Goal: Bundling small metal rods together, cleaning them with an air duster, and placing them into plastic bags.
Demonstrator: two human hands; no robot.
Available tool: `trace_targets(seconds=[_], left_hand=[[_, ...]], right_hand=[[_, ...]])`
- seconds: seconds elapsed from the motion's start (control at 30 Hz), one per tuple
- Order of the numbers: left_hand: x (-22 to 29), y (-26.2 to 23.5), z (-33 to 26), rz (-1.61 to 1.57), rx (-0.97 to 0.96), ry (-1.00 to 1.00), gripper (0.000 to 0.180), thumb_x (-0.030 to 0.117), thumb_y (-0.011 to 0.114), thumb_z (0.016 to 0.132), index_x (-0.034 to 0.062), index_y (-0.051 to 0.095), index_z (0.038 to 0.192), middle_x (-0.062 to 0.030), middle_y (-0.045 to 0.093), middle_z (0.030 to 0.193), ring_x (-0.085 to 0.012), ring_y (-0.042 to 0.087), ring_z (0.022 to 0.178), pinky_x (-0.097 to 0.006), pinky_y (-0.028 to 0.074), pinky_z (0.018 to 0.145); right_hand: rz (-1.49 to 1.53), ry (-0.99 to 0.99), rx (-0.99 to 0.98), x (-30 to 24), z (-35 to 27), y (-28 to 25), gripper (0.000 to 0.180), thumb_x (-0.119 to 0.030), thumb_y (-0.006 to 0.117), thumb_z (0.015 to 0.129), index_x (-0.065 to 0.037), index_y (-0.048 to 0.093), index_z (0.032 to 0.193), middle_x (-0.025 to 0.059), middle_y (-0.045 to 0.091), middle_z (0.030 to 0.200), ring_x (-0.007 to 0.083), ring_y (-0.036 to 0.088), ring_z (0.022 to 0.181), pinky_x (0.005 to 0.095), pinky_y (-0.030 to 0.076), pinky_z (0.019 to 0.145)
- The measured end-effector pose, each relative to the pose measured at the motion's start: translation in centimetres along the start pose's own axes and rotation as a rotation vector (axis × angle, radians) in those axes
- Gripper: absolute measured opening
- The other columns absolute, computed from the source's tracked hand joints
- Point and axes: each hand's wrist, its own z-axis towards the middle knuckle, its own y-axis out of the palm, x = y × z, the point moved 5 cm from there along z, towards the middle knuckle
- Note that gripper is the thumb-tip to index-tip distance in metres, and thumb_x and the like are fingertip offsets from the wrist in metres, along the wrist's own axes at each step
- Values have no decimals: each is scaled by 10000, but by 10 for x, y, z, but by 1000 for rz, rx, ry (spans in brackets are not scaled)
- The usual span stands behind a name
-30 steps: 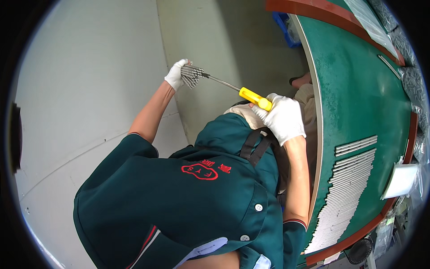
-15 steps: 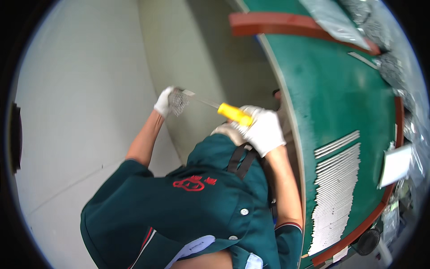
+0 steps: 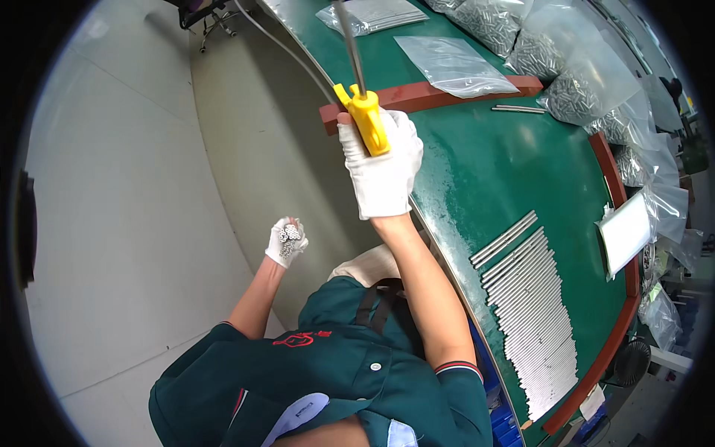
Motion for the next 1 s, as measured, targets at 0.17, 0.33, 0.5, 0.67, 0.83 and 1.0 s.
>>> trace_targets(seconds=[0.17, 0.33, 0.5, 0.67, 0.83, 1.0], left_hand=[[-9, 11, 2, -37, -70, -23, 202, 216, 505, 816, 133, 472, 635, -8, 448, 578, -161, 369, 395, -305, 298, 363], [-17, 19, -2, -99, -133, -64, 234, 250, 475, 829, 100, 491, 649, -56, 412, 508, -188, 309, 379, -321, 244, 388], [-17, 29, -6, -83, -134, -62, 210, 295, 517, 820, 146, 501, 672, -30, 482, 541, -201, 380, 361, -327, 293, 353], [-19, 53, -7, -106, -142, -72, 242, 235, 452, 848, 129, 465, 631, -34, 433, 493, -186, 337, 353, -327, 243, 363], [-29, 65, -13, -135, -151, -94, 288, 227, 394, 861, 113, 436, 599, -59, 428, 481, -181, 288, 322, -313, 212, 353], [-39, 62, -15, -119, -97, -131, 313, 243, 362, 881, 78, 521, 668, -76, 491, 476, -164, 294, 293, -295, 202, 340]], right_hand=[[-297, -192, 16, 1, 2, 21, 313, -350, 732, 693, -88, 641, 837, 86, 560, 729, 272, 546, 681, 389, 438, 604], [-343, -201, 88, 12, 4, 26, 418, -412, 759, 631, -85, 624, 853, 106, 576, 769, 295, 548, 719, 410, 435, 634], [-364, -189, 73, 15, 1, 18, 459, -422, 770, 585, -91, 621, 866, 126, 584, 796, 308, 567, 759, 410, 457, 666], [-397, -208, 73, 7, -2, 7, 570, -402, 796, 606, -17, 627, 992, 145, 617, 889, 301, 606, 807, 373, 482, 734], [-402, -205, 41, 11, -10, -2, 571, -404, 787, 620, -10, 625, 1000, 117, 609, 848, 251, 600, 785, 341, 478, 730], [-339, -300, 34, 3, -31, -21, 566, -336, 785, 600, -34, 560, 1023, 73, 546, 761, 258, 508, 732, 375, 417, 655]])
